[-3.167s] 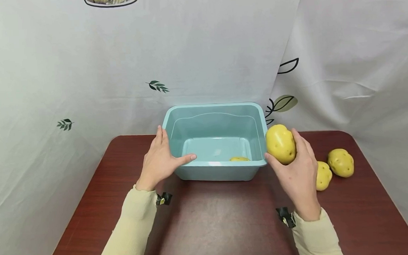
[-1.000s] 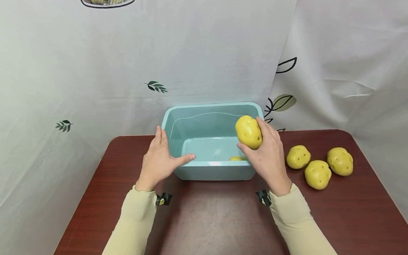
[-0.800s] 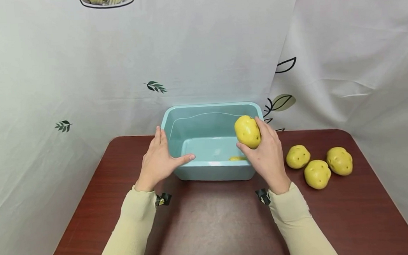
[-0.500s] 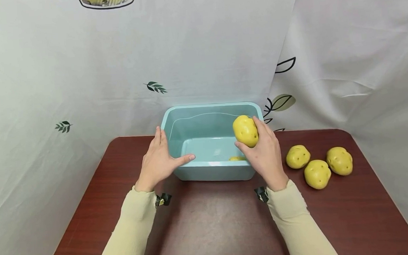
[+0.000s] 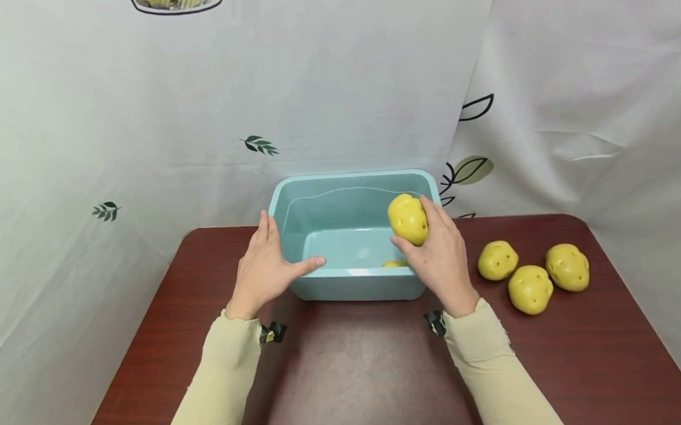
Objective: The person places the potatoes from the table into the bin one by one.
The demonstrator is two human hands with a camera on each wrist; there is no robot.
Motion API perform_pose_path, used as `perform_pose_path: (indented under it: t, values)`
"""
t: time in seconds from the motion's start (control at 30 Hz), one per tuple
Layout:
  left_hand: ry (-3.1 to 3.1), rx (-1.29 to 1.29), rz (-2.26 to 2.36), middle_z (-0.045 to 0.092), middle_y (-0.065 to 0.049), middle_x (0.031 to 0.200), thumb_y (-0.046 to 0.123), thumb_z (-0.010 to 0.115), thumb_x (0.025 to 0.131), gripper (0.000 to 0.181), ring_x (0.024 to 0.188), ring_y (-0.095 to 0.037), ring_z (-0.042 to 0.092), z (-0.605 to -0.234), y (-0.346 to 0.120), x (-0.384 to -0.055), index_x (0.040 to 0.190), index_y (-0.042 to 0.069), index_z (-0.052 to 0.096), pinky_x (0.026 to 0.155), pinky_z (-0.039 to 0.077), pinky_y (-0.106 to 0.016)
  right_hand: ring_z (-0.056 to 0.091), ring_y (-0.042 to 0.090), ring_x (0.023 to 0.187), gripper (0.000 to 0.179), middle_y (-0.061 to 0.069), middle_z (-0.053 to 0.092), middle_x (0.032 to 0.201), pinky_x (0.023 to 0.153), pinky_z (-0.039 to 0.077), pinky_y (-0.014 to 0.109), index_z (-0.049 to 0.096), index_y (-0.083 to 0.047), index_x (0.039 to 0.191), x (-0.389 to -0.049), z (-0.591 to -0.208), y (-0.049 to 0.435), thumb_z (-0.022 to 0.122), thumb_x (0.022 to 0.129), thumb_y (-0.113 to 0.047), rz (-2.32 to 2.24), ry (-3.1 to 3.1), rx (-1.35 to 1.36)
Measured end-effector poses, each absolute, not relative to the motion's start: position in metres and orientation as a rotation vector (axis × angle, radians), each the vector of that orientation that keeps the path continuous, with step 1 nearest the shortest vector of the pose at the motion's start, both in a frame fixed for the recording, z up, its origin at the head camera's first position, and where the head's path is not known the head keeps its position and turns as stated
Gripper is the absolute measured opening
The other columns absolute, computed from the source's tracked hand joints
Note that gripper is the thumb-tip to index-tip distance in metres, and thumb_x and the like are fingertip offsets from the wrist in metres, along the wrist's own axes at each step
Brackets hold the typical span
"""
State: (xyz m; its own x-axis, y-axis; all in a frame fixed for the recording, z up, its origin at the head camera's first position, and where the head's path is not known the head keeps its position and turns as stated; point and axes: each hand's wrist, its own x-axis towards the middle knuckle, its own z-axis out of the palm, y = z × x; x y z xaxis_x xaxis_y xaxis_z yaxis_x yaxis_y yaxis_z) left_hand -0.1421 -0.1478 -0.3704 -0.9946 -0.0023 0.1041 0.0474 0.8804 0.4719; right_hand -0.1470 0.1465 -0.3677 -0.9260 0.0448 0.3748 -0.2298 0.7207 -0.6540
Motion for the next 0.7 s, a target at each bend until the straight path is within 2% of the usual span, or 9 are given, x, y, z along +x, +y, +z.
perform_pose_path:
  t: [0.37,0.7]
  values:
    - [-2.945,-0.038,-0.739,0.001,-0.012,0.169,0.093,0.059,0.064,0.142,0.151,-0.031,0.019,-0.3703,-0.1474,-0.1420,0.159,-0.002,0.014,0.095,0.045,-0.060,0.051,0.046,0.123,0.082,0.024,0.049,0.145,0.096,0.041,0.063,0.045,0.001,0.148,-0.1489,-0.3691,0.1470,0.085,0.081,-0.022,0.991,-2.608,0.189]
    - [-2.955,-0.037,-0.737,0.001,-0.012,0.169,0.094,0.056,0.064,0.142,0.152,-0.031,0.018,-0.3708,-0.1482,-0.1417,0.159,-0.002,0.013,0.095,0.045,-0.060,0.042,0.046,0.135,0.075,0.024,0.046,0.148,0.105,0.036,0.063,0.046,0.001,0.147,-0.1476,-0.3689,0.1503,0.080,0.087,-0.026,1.015,-2.613,0.218]
